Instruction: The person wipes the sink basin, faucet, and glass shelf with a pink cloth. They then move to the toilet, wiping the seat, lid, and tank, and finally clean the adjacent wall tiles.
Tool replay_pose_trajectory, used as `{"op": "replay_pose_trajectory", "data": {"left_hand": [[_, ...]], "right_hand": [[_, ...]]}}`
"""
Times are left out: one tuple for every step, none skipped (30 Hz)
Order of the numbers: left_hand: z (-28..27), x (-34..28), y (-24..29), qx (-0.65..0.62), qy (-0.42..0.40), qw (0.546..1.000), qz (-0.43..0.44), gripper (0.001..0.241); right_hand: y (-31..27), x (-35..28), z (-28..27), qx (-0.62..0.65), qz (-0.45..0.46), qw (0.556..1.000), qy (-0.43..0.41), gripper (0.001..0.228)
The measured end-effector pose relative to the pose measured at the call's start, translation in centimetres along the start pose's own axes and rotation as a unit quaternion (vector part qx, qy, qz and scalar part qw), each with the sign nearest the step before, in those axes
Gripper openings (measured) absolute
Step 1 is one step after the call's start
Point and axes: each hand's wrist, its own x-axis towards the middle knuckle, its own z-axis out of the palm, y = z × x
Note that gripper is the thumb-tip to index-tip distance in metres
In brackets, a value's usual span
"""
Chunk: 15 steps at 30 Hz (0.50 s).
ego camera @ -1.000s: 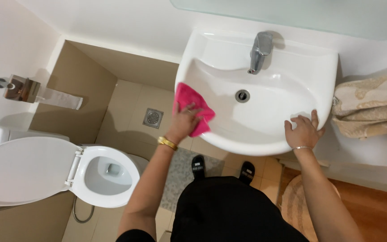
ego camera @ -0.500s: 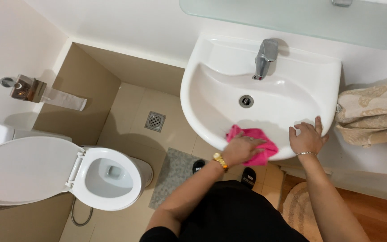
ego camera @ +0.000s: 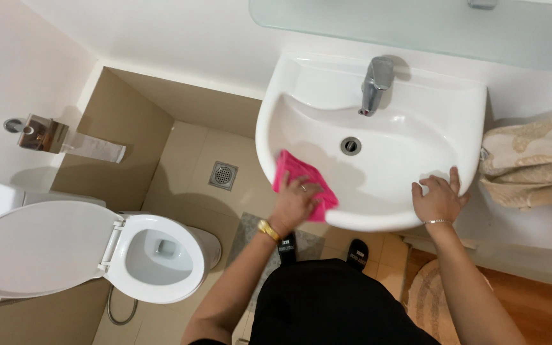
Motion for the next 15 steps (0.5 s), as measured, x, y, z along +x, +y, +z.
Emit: {"op": "replay_pose_trajectory", "data": {"left_hand": [[-0.5,-0.7,1.5,-0.041,-0.01,0.999,-0.005,0.031],[-0.9,-1.4,3.0,-0.082,-0.02,0.996,-0.011,0.034],[-2.0,-1.6,3.2,-0.08,-0.018,0.997,-0.013,0.034],[-3.1,-1.9,3.3,-0.105,-0.022,0.994,-0.034,0.038],[-4.1,-2.0,3.5,-0.129,-0.025,0.99,-0.054,0.043],[-4.1,-1.8,3.1,-0.129,-0.024,0.99,-0.054,0.043],[-4.0,-1.6,2.6,-0.122,-0.006,0.987,-0.105,0.044],[-3.9,-1.2,2.2,-0.117,0.012,0.981,-0.153,0.046],[-4.0,-0.2,1.1,-0.118,0.013,0.981,-0.151,0.046],[-4.1,0.8,0.1,-0.132,0.025,0.972,-0.194,0.046],[-4.1,1.9,-0.9,-0.146,0.037,0.96,-0.236,0.046],[-4.0,3.0,-2.3,-0.147,0.038,0.961,-0.233,0.046],[-3.8,4.1,-3.6,-0.134,0.043,0.957,-0.255,0.047],[-3.6,5.2,-4.9,-0.122,0.048,0.952,-0.277,0.047],[-2.7,5.9,-6.5,-0.123,0.048,0.952,-0.275,0.047]], "right_hand": [[-0.1,0.0,-0.2,-0.004,0.006,1.0,-0.009,0.049],[-0.2,0.0,-0.4,-0.008,0.013,1.0,-0.018,0.05],[-0.5,-0.1,-0.8,-0.008,0.009,1.0,-0.017,0.05],[-0.9,-0.2,-1.2,0.019,0.015,1.0,-0.014,0.046],[-1.1,-0.3,-1.6,0.046,0.022,0.999,-0.011,0.043],[-1.3,-0.4,-1.8,0.046,0.021,0.999,-0.01,0.043],[-1.5,-0.4,-2.0,0.046,0.025,0.998,-0.015,0.043],[-1.5,-0.5,-2.2,0.046,0.031,0.998,-0.02,0.044],[-1.7,-0.4,-2.1,0.046,0.033,0.998,-0.018,0.044],[-1.7,-0.3,-2.1,0.046,0.039,0.998,-0.023,0.044],[-1.7,-0.3,-2.0,0.045,0.045,0.998,-0.028,0.044],[-1.7,-0.2,-2.0,0.046,0.047,0.998,-0.025,0.044],[-1.7,-0.2,-1.9,0.04,0.043,0.998,-0.02,0.044],[-1.6,-0.3,-1.8,0.034,0.04,0.999,-0.015,0.043],[-1.1,-0.2,-0.8,0.033,0.042,0.998,-0.014,0.043]]}}
